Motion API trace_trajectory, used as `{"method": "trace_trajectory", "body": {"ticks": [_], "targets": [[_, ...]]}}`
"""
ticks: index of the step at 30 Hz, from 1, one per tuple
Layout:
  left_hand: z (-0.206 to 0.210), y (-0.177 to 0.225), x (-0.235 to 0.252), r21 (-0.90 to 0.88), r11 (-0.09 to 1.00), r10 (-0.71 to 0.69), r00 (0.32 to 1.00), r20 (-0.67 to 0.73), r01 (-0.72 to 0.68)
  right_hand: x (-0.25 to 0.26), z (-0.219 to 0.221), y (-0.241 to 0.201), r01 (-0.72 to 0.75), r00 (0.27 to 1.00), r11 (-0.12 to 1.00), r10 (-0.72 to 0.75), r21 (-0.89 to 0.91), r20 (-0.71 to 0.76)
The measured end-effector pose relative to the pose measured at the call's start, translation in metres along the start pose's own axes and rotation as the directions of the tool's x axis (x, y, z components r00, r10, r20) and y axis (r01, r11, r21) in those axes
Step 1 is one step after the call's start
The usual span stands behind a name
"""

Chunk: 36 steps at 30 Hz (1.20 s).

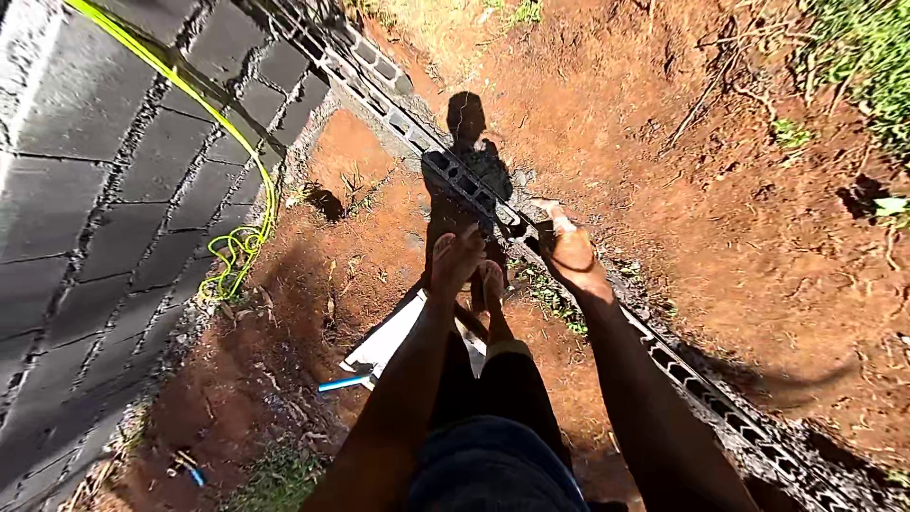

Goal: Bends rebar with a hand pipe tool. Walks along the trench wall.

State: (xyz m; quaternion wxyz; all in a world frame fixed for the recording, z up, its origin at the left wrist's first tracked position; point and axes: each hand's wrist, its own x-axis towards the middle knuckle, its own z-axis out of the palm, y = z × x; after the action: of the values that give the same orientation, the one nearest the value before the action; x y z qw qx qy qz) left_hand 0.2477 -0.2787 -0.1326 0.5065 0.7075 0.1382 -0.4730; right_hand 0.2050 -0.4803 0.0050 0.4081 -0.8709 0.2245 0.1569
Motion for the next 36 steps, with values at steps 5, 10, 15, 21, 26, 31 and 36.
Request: {"method": "trace_trajectory", "body": {"ticks": [5,10,15,21,26,31,36], "targets": [[-0.005,0.039,-0.021,0.102,0.993,0.057,0.993,0.100,-0.067,-0.004,0.004,0.019,-0.111,0.994,0.994,0.111,0.019,0.001],[-0.003,0.038,-0.017,0.202,0.975,0.081,0.994,0.079,-0.095,-0.017,0.019,0.037,-0.204,0.976,0.979,0.201,0.024,0.080],[-0.007,0.027,-0.011,0.316,0.937,0.153,0.988,0.003,-0.146,-0.038,0.039,0.071,-0.250,0.961,0.962,0.231,0.113,0.155],[-0.011,0.037,-0.031,0.407,0.886,0.259,0.965,-0.040,-0.221,-0.063,0.045,0.086,-0.374,0.910,0.921,0.342,0.111,0.233],[-0.001,0.063,-0.007,0.492,0.790,0.384,0.921,0.071,-0.367,-0.061,0.045,0.081,-0.365,0.909,0.926,0.334,0.091,0.249],[0.011,0.108,0.016,0.597,0.655,0.372,0.885,0.279,-0.463,-0.058,0.039,0.073,-0.360,0.915,0.928,0.331,0.098,0.231],[0.028,0.145,0.040,0.633,0.432,0.347,0.766,0.542,-0.643,-0.066,0.036,0.082,-0.315,0.943,0.927,0.281,0.205,0.178]]}}
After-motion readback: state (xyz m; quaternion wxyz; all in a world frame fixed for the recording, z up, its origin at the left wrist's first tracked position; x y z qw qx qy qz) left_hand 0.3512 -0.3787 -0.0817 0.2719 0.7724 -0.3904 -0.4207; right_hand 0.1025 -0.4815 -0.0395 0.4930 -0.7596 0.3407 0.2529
